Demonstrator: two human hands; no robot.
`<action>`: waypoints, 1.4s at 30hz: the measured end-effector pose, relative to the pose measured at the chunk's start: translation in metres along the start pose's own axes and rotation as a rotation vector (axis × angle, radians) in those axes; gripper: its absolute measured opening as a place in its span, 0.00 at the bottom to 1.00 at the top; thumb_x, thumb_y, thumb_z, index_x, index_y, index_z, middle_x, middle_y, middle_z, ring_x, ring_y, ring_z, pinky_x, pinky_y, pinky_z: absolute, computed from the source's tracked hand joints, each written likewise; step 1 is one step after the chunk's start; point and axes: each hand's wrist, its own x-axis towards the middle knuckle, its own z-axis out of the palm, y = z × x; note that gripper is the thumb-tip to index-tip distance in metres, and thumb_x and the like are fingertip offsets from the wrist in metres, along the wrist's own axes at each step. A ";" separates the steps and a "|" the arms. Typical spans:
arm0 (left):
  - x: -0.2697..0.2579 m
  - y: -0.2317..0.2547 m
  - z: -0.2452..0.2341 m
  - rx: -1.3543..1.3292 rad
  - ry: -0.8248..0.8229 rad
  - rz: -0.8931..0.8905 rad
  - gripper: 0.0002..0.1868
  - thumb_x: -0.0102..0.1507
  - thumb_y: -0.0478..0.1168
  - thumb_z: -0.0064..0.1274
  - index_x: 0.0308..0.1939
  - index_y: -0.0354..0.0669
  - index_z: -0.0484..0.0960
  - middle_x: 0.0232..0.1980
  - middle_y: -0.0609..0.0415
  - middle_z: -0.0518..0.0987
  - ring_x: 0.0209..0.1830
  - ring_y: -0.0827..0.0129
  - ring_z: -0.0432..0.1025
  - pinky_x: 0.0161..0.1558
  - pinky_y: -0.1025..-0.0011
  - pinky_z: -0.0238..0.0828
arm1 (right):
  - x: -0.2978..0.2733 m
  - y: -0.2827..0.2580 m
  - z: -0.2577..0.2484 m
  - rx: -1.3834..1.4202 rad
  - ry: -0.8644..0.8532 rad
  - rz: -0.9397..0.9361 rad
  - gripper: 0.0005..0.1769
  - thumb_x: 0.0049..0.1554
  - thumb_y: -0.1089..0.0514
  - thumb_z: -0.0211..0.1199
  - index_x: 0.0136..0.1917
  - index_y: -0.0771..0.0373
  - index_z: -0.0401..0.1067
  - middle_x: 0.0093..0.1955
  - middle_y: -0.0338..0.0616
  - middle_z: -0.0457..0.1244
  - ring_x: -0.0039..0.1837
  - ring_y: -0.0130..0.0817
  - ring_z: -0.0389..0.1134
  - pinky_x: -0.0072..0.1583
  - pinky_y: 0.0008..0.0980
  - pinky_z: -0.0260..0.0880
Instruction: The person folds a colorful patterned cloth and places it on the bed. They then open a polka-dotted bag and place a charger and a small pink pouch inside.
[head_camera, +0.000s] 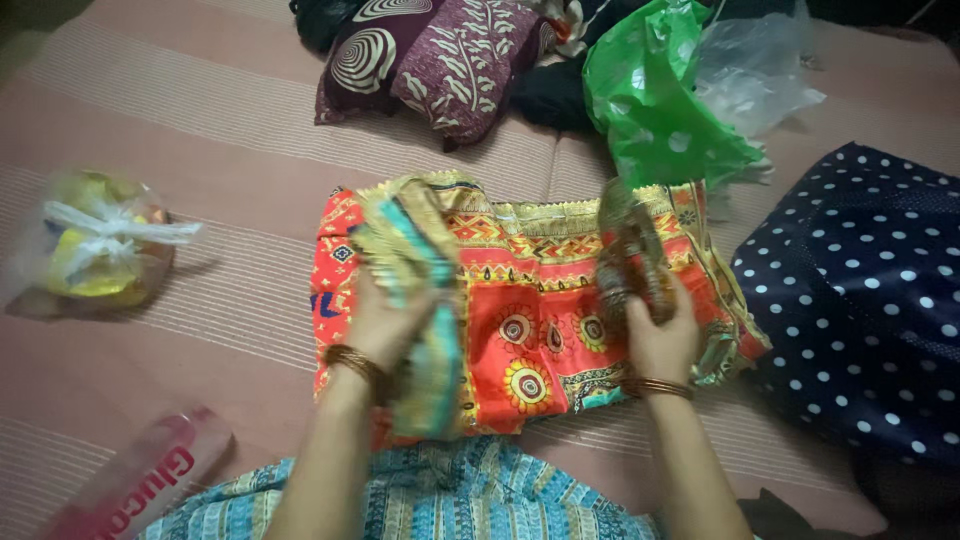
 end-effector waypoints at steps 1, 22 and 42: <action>-0.002 -0.001 0.022 0.027 -0.107 0.077 0.46 0.54 0.40 0.62 0.71 0.41 0.52 0.59 0.46 0.79 0.56 0.58 0.78 0.53 0.59 0.79 | 0.001 -0.005 -0.004 0.103 0.023 -0.001 0.31 0.54 0.61 0.66 0.71 0.63 0.68 0.59 0.48 0.68 0.57 0.34 0.70 0.61 0.33 0.71; 0.017 -0.046 0.137 0.208 0.091 -0.123 0.30 0.56 0.46 0.66 0.56 0.32 0.76 0.50 0.40 0.83 0.45 0.58 0.77 0.48 0.62 0.74 | 0.001 -0.028 -0.076 0.728 0.165 0.232 0.26 0.56 0.69 0.64 0.67 0.63 0.68 0.57 0.41 0.68 0.55 0.33 0.72 0.53 0.33 0.76; 0.034 -0.004 -0.198 0.372 1.013 0.366 0.15 0.63 0.33 0.60 0.52 0.35 0.76 0.48 0.50 0.78 0.46 0.66 0.73 0.50 0.65 0.71 | -0.080 -0.126 0.037 0.447 -0.305 -0.018 0.38 0.52 0.65 0.63 0.76 0.58 0.61 0.69 0.45 0.64 0.67 0.34 0.67 0.67 0.33 0.69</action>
